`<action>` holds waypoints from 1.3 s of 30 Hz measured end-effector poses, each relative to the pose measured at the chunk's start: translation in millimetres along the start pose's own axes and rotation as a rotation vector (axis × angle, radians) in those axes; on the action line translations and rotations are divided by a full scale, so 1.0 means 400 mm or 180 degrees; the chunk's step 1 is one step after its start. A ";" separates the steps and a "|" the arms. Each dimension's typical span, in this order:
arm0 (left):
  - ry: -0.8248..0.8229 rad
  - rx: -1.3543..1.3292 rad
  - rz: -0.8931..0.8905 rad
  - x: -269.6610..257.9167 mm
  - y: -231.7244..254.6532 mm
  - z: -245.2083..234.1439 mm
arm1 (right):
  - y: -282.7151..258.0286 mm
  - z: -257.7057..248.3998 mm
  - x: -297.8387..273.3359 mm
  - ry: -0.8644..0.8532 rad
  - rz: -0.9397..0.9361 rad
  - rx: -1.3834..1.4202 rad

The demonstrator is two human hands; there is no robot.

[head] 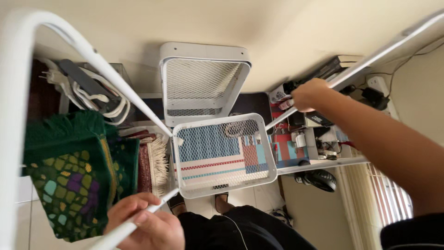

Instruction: The person assembles a white metal shelving unit by connecting vertical poles to mesh shelves and securing them with a screwdriver. They handle multiple shelf sections and poles, aligning and fastening them together.

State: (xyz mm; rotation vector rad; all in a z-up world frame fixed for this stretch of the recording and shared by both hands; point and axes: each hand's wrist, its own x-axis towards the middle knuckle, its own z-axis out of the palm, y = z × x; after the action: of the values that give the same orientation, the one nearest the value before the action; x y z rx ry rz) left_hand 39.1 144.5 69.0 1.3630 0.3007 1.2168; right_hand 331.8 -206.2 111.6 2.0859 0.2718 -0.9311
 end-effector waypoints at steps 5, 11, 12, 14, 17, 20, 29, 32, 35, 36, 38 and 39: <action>-0.0176 0.0919 0.0534 -0.005 0.010 -0.003 | -0.080 -0.022 0.120 0.0148 0.0101 0.0078; 0.0110 0.2141 0.2775 -0.051 -0.094 -0.030 | -0.144 -0.008 0.240 0.0005 0.0260 0.0449; -0.0039 0.2405 0.2979 -0.073 -0.083 -0.049 | -0.156 -0.006 0.251 0.0021 0.0336 0.0398; -0.0510 0.2382 0.3197 -0.098 -0.082 -0.058 | -0.180 -0.013 0.259 0.0069 0.0493 0.0265; -0.1249 0.1647 0.3019 -0.133 -0.086 -0.053 | -0.213 -0.019 0.228 0.0033 0.0581 0.0386; -0.1463 0.1234 0.2383 -0.184 -0.113 -0.034 | -0.247 -0.019 0.166 0.0275 0.0445 -0.0243; -0.2302 0.0442 0.2083 -0.239 -0.091 0.039 | -0.308 -0.037 0.004 0.1018 0.0582 -0.1493; -0.2581 0.0227 0.2027 -0.247 -0.063 0.064 | -0.296 -0.011 -0.025 0.1957 0.0291 -0.1597; -0.2791 0.0033 0.1970 -0.258 -0.043 0.087 | -0.276 -0.008 -0.027 0.2062 0.0263 -0.1662; -0.2874 -0.0023 0.1946 -0.264 -0.033 0.092 | -0.270 -0.006 -0.030 0.1876 0.0185 -0.1521; -0.3001 -0.0154 0.1900 -0.271 -0.023 0.108 | -0.260 -0.013 -0.027 0.1529 0.0043 -0.1232; -0.3074 -0.0216 0.1866 -0.276 -0.015 0.115 | -0.258 -0.011 -0.025 0.1461 0.0106 -0.1209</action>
State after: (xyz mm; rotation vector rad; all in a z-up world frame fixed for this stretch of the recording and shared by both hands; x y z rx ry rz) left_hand 31.7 33.1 25.5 1.8715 -0.8587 0.8578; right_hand 277.4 -135.4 58.9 1.9126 0.5999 -0.3324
